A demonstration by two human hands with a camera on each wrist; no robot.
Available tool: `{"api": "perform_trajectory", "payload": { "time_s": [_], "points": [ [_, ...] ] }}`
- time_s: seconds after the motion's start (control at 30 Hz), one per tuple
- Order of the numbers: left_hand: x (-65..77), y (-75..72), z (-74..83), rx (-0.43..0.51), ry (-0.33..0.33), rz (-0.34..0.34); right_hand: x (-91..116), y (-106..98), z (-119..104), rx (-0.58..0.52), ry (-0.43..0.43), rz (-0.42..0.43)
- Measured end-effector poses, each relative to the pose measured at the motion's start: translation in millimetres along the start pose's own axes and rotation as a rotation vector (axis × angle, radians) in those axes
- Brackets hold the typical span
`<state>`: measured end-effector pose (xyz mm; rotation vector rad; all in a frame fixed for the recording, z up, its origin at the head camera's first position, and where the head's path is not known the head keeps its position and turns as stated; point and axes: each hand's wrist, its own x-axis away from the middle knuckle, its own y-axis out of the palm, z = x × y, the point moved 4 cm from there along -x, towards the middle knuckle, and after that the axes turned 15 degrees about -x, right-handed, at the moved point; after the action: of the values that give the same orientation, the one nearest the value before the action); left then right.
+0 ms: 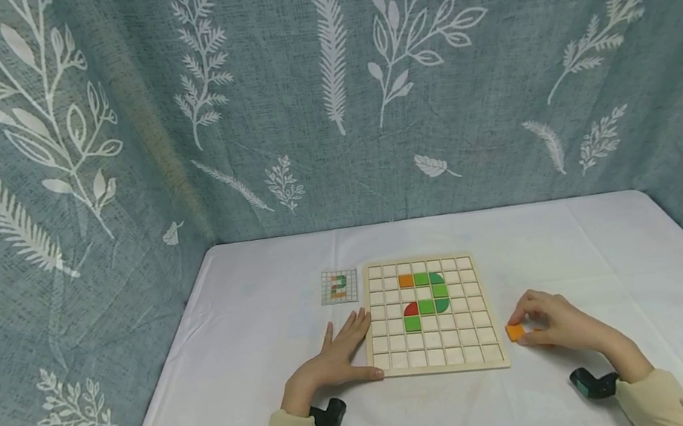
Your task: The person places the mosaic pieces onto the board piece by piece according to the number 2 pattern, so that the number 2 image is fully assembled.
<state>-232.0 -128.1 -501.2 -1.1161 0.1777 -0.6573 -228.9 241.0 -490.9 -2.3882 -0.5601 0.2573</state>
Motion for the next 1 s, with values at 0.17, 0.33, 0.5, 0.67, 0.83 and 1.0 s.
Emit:
{"api": "perform_trajectory", "payload": {
  "time_s": [0.17,0.33,0.5,0.67,0.83,1.0],
  "points": [
    [0.0,-1.1,1.1,0.002,0.005,0.0,-4.5,-1.1,-4.9,-0.01,-0.008,0.011],
    [-0.1,-1.0,1.8,-0.003,0.004,-0.001,-8.9,0.0,-10.0,-0.01,-0.05,0.011],
    [-0.7,-0.6,1.6,-0.006,0.005,0.0,-14.3,3.2,-12.7,-0.025,-0.07,0.004],
    [-0.9,-0.3,0.9,-0.006,0.001,-0.001,-19.4,7.4,-16.7,-0.031,-0.124,0.0],
    [-0.8,1.1,-0.7,-0.009,-0.006,-0.003,-23.8,11.4,-19.2,-0.026,-0.162,0.013],
    [-1.1,1.7,-1.6,-0.002,-0.004,0.002,-28.0,15.3,-21.5,-0.031,-0.161,0.015]
  ]
}}
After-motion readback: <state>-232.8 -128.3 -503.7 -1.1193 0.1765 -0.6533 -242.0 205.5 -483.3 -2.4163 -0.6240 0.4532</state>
